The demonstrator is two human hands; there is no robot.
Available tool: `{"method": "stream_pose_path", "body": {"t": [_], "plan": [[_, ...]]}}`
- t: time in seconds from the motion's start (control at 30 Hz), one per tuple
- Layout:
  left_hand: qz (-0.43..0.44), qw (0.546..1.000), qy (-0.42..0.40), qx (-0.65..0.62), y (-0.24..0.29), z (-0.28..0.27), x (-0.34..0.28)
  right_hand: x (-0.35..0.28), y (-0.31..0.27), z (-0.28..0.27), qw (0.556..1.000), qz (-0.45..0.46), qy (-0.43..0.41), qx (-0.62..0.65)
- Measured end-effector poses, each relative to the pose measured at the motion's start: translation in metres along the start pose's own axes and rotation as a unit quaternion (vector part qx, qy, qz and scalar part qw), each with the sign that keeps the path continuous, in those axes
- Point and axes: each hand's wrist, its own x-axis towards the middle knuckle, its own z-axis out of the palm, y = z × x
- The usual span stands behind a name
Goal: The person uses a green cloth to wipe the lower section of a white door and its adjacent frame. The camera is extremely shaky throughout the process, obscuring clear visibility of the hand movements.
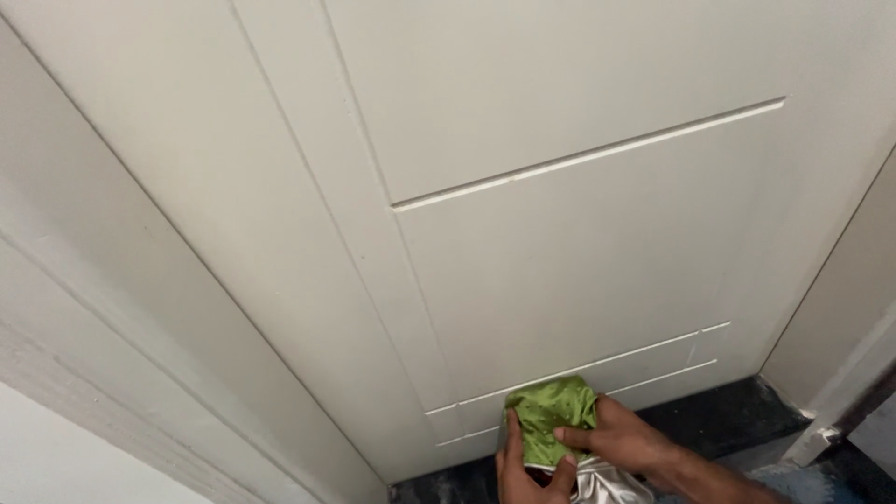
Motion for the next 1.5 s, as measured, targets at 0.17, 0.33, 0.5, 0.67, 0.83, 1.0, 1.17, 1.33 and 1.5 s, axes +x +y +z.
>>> {"method": "stream_pose_path", "body": {"t": [0.17, 0.33, 0.5, 0.67, 0.83, 1.0, 1.17, 1.33, 1.5], "plan": [[-0.025, 0.992, -0.004, -0.125, -0.009, 0.006, 0.0, 0.014, 0.024, 0.001, 0.998, 0.053, -0.008, -0.039], [-0.057, 0.982, -0.052, -0.175, -0.027, 0.008, 0.005, 0.046, 0.078, -0.004, 0.999, 0.042, -0.01, -0.029], [-0.102, 0.955, -0.063, -0.27, -0.038, 0.004, 0.008, 0.04, 0.06, 0.007, 0.997, 0.05, 0.009, -0.065], [-0.178, 0.945, -0.013, -0.274, 0.002, -0.025, 0.0, 0.019, 0.015, 0.031, 0.99, 0.079, 0.049, -0.106], [-0.043, 0.967, 0.043, -0.246, 0.0, -0.046, 0.0, 0.0, -0.023, 0.055, 0.993, 0.02, 0.06, -0.103], [0.029, 0.987, 0.155, 0.01, 0.054, -0.083, -0.015, -0.008, -0.043, 0.072, 0.997, -0.022, 0.057, -0.049], [0.023, 0.994, 0.108, -0.009, 0.082, -0.106, -0.021, -0.01, -0.052, 0.084, 0.998, -0.039, 0.053, -0.005], [-0.022, 0.995, 0.101, -0.014, 0.07, -0.106, -0.015, 0.005, -0.033, 0.088, 0.998, -0.039, 0.03, 0.03], [-0.043, 0.993, 0.107, -0.007, 0.038, -0.097, -0.011, 0.025, -0.006, 0.093, 0.997, -0.067, 0.008, 0.044]]}}
